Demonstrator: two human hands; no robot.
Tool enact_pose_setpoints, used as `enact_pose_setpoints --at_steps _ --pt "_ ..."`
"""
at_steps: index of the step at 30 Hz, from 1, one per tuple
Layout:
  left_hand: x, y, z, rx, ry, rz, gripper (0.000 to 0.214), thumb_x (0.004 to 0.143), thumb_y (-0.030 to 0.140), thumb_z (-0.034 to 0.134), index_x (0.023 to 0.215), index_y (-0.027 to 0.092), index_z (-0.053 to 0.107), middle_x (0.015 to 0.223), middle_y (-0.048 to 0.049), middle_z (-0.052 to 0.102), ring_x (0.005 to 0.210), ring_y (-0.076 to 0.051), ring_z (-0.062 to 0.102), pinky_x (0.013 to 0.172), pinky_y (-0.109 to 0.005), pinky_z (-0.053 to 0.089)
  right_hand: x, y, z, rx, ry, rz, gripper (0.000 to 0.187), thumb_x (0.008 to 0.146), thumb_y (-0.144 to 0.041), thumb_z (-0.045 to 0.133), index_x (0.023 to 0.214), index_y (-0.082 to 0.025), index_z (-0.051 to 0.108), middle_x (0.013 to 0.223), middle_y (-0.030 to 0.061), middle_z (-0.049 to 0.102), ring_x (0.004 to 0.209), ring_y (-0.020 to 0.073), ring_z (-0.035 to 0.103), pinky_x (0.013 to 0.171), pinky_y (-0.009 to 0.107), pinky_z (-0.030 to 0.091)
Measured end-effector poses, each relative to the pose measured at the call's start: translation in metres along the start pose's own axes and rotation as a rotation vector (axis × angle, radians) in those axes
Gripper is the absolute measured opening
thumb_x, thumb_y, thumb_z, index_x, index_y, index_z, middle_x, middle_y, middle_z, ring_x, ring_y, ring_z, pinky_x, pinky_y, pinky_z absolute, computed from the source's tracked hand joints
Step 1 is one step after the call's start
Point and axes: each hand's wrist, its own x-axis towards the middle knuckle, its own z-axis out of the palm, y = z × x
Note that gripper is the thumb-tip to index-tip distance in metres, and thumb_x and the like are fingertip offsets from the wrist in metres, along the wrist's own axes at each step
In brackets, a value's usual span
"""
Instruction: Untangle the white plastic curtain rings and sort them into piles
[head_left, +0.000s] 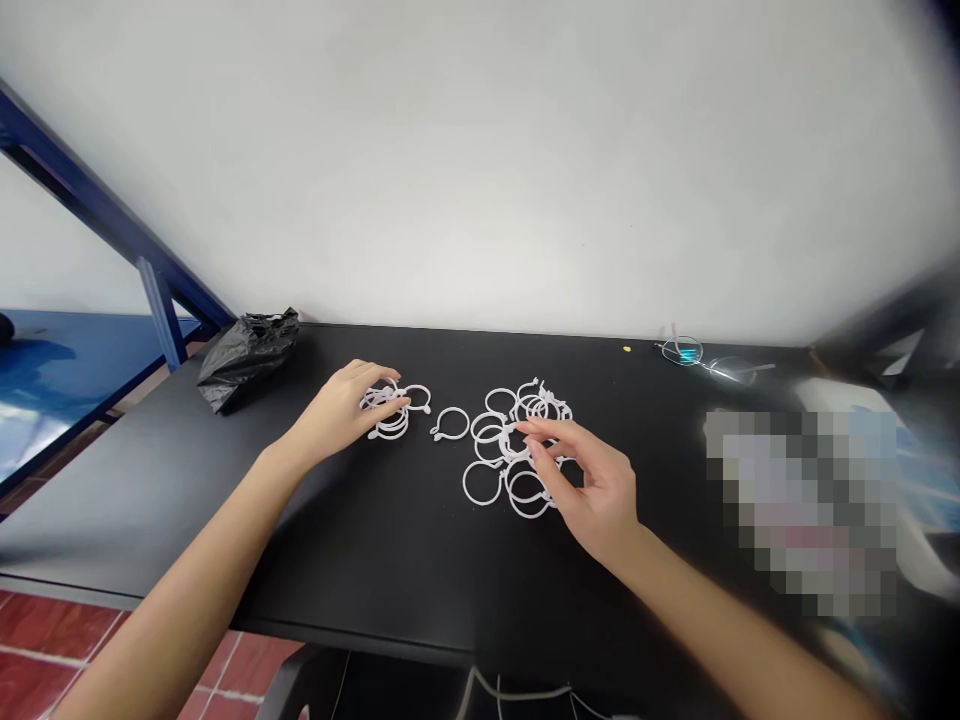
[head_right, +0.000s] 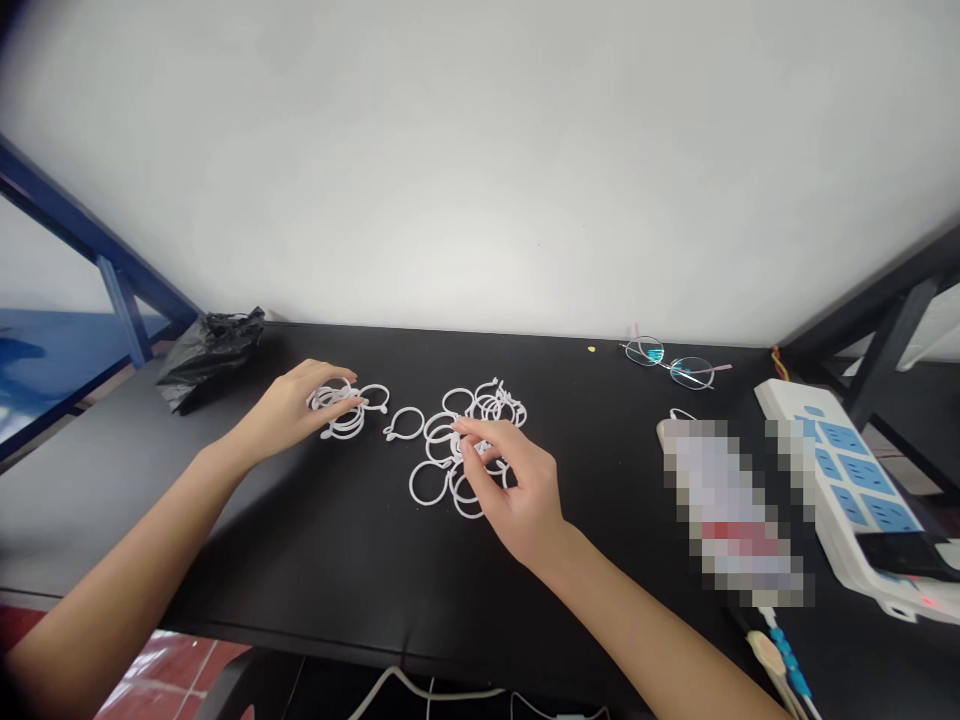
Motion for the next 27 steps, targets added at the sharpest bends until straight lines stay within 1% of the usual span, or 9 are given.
enact_pose_setpoints --at_steps 5,10,12,15,18,20,24,26,27 --pt "-0.002 -0.005 0.004 0.004 -0.032 -0.031 0.044 0.087 0.058 0.056 0.102 0.018 0.065 0.103 -0.0091 0.069 0.099 -0.026 0.06 0.088 -0.038 0.048 0.0 0.001 -0.001 0.0 0.003 0.016 0.028 0.088 -0.007 0.059 0.109 -0.023 0.069 0.098 0.0036 0.074 0.084 0.0151 0.069 0.065 0.027 0.06" --pt "0.0 0.021 0.002 -0.002 0.018 0.087 0.035 0.092 0.047 0.056 0.11 0.017 0.063 0.113 -0.0109 0.065 0.102 -0.025 0.058 0.093 -0.04 0.046 0.001 0.0 -0.002 0.006 0.013 0.014 0.027 0.088 -0.009 0.059 0.109 -0.023 0.069 0.095 0.0039 0.074 0.081 0.0157 0.069 0.063 0.028 0.06" --pt "0.002 0.039 0.004 -0.003 -0.053 0.167 0.027 0.094 0.038 0.053 0.11 0.018 0.063 0.108 -0.0095 0.066 0.098 -0.023 0.059 0.089 -0.037 0.047 0.001 -0.002 -0.002 0.001 0.017 0.019 0.026 0.089 -0.01 0.058 0.108 -0.023 0.07 0.095 0.0044 0.074 0.081 0.0161 0.07 0.063 0.028 0.06" --pt "0.006 0.06 0.011 0.027 -0.238 0.229 0.021 0.093 0.033 0.053 0.103 0.018 0.064 0.094 -0.0063 0.065 0.078 -0.018 0.06 0.07 -0.029 0.046 0.002 -0.003 -0.002 -0.014 0.022 0.022 0.023 0.09 -0.012 0.058 0.106 -0.022 0.07 0.095 0.005 0.075 0.082 0.0166 0.07 0.064 0.029 0.061" --pt "0.011 0.068 0.019 0.04 -0.353 0.205 0.016 0.094 0.03 0.052 0.092 0.018 0.062 0.073 -0.0005 0.061 0.059 -0.014 0.054 0.057 -0.026 0.037 0.002 -0.002 -0.003 -0.025 0.028 0.013 0.023 0.089 -0.011 0.058 0.106 -0.022 0.07 0.095 0.0053 0.075 0.082 0.0165 0.07 0.065 0.028 0.06" --pt "0.012 0.066 0.023 0.006 -0.352 0.169 0.016 0.094 0.027 0.05 0.085 0.019 0.06 0.063 0.0023 0.056 0.055 -0.013 0.05 0.055 -0.025 0.034 0.002 -0.001 -0.003 -0.027 0.034 0.003 0.023 0.089 -0.01 0.058 0.106 -0.021 0.07 0.096 0.0057 0.075 0.082 0.0164 0.071 0.064 0.028 0.06" --pt "0.005 0.069 0.025 -0.258 -0.171 0.02 0.022 0.097 0.031 0.048 0.081 0.018 0.054 0.059 0.0047 0.048 0.052 -0.011 0.045 0.053 -0.024 0.034 0.003 0.0 -0.004 -0.038 0.048 -0.012 0.023 0.09 -0.011 0.057 0.106 -0.021 0.07 0.096 0.0058 0.075 0.08 0.0163 0.071 0.064 0.028 0.061" --pt "-0.001 0.078 0.025 -0.558 -0.119 -0.076 0.023 0.098 0.036 0.047 0.085 0.018 0.051 0.061 0.005 0.049 0.052 -0.01 0.048 0.052 -0.022 0.04 0.003 0.0 -0.003 -0.033 0.033 -0.016 0.023 0.09 -0.011 0.057 0.106 -0.021 0.069 0.095 0.0057 0.075 0.078 0.0154 0.071 0.063 0.028 0.061" --pt "-0.004 0.084 0.026 -0.738 -0.141 -0.101 0.023 0.099 0.038 0.046 0.088 0.018 0.051 0.064 0.0043 0.052 0.054 -0.01 0.053 0.053 -0.022 0.045 0.003 -0.001 -0.003 -0.023 0.01 -0.014 0.023 0.089 -0.011 0.058 0.107 -0.021 0.068 0.096 0.0058 0.075 0.076 0.0148 0.071 0.063 0.027 0.062"
